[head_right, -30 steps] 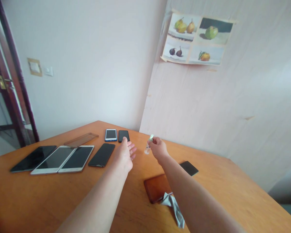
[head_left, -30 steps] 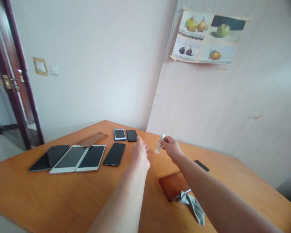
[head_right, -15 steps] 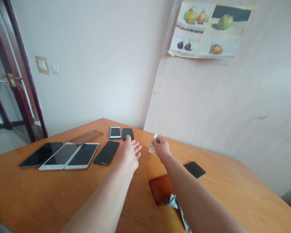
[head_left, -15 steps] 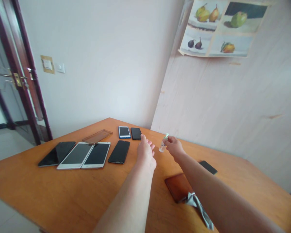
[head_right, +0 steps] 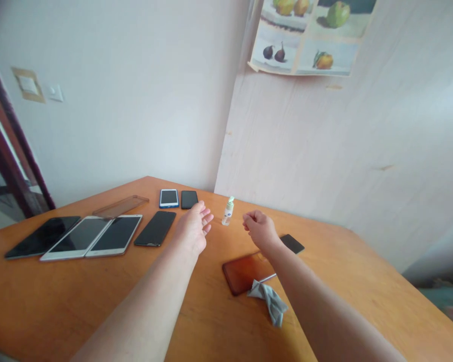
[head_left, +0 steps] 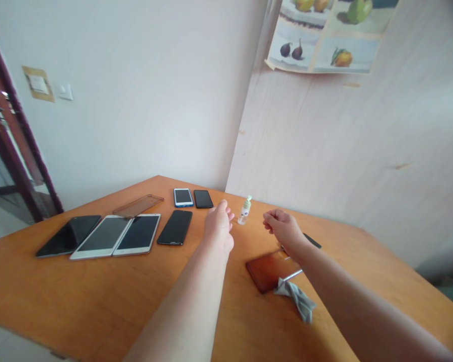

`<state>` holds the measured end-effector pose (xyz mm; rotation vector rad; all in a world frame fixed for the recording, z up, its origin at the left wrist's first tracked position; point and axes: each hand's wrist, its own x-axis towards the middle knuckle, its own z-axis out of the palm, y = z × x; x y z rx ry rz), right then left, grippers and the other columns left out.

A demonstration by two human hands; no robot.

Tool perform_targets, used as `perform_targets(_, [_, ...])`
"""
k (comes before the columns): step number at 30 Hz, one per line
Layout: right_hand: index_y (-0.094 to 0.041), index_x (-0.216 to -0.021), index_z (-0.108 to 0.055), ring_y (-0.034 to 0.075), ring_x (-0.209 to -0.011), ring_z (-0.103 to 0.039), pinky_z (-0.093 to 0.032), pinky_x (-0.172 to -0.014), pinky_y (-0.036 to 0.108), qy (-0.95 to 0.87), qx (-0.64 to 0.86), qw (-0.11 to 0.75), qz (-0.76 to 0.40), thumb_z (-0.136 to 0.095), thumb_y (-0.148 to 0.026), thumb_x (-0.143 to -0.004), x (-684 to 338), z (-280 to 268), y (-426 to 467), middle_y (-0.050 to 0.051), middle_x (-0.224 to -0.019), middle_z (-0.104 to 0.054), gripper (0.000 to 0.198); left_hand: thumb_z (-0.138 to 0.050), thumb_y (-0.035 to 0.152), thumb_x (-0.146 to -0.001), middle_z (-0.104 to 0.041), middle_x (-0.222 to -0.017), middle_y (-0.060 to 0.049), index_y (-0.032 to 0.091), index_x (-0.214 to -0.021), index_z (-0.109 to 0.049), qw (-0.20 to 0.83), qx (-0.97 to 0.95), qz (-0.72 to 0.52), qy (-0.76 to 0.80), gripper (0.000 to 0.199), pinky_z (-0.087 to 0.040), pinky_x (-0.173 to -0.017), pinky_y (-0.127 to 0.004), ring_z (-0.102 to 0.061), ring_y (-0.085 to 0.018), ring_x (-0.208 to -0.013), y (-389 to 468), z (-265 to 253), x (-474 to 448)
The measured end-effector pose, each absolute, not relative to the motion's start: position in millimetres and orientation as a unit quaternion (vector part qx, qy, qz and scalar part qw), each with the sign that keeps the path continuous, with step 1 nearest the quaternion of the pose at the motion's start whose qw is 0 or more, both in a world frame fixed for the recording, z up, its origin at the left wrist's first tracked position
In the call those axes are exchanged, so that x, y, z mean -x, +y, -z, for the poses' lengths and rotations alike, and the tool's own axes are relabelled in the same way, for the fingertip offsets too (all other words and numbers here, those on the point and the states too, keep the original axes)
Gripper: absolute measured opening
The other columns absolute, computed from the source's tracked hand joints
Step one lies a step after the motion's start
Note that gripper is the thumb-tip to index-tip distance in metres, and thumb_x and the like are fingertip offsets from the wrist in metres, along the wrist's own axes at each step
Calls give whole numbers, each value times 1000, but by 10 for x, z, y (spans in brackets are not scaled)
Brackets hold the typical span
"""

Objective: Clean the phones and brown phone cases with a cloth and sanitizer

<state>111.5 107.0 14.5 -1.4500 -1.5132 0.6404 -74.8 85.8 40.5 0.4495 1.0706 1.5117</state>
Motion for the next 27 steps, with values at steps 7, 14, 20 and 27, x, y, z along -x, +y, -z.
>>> perform_targets(7, [-19,-72,-57,11,-56,-46,-36,-52,24,-698,569,360,-244,-51,-52,-91,-1621,-295,193,-1,-60,-54,38,-67,32,-79,-71,-85,-5,17,-84,-63,589,-295,-620,425,15,-39,-65,-25,-65,-12,-71,734,-428,577])
perform_targets(14, [-23,-111,-68,16,-78,-57,-45,-70,28,-765,527,244,-278,-57,-33,-90,-1900,-222,-304,3,-88,-65,26,-72,30,-75,-69,-72,-3,16,-72,-63,567,-419,-592,390,16,-39,-64,-24,-61,-12,-64,560,-470,440])
perform_targets(20, [-22,-93,-70,16,-79,-58,-44,-71,27,-805,490,198,-270,-61,-19,-83,-1841,-75,-350,2,-88,-66,14,-69,40,-79,-70,-76,-5,17,-79,-64,531,-517,-552,382,24,-41,-68,-27,-61,-13,-67,518,-410,397])
perform_targets(27, [-19,-80,-58,12,-66,-50,-38,-62,25,-705,538,300,-351,-50,-43,-95,-2075,-158,-295,-1,-71,-57,29,-69,44,-79,-69,-79,-5,17,-79,-62,508,-550,-538,387,28,-43,-72,-28,-60,-14,-71,527,-391,402])
